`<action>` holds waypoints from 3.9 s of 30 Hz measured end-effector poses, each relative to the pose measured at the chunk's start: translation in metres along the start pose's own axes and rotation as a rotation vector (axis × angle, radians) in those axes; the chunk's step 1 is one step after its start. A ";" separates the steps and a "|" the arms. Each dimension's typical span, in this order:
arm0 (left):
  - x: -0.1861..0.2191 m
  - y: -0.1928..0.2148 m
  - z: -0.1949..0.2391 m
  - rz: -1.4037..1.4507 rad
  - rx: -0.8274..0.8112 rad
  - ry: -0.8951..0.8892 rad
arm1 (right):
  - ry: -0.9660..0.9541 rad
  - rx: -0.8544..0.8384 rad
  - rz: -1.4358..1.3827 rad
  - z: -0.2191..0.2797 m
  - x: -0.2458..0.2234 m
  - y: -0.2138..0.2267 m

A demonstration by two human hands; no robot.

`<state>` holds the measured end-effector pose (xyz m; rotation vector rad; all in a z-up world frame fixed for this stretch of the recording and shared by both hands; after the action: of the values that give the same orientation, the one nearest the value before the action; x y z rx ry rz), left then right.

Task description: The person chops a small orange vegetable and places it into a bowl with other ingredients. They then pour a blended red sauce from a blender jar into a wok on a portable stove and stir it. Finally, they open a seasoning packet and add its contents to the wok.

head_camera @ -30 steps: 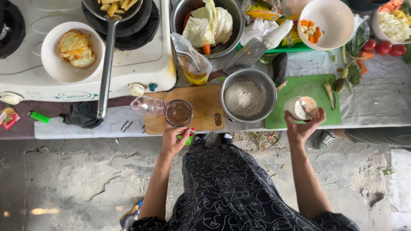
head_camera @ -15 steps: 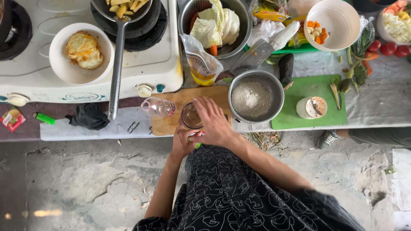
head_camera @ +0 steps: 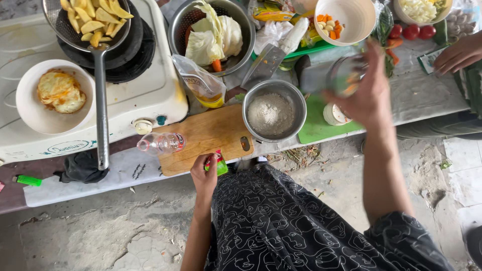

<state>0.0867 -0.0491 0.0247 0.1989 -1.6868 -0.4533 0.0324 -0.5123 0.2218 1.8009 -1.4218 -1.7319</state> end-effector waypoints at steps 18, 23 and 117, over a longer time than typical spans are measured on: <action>-0.042 -0.024 -0.029 -0.223 0.000 0.240 | 0.243 -0.251 0.249 -0.099 0.103 -0.121; -0.038 -0.023 -0.027 -0.249 -0.005 0.219 | 0.520 -0.194 0.625 -0.118 0.085 -0.231; -0.022 -0.039 0.027 -0.177 -0.307 -0.169 | -0.189 -0.514 0.085 0.191 -0.061 -0.382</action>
<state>0.0593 -0.0713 -0.0143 0.0858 -1.7459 -0.8742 0.0492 -0.2006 -0.0754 1.3164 -0.9690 -2.0298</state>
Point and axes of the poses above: each hand's wrist, its own z-axis away from the middle knuckle, its own y-axis out of the back of the hand, x = y × z, the point moved 10 cm from there along -z, towards the middle knuckle, and after that the axes turned 2 degrees about -y, right-handed, at the moved point
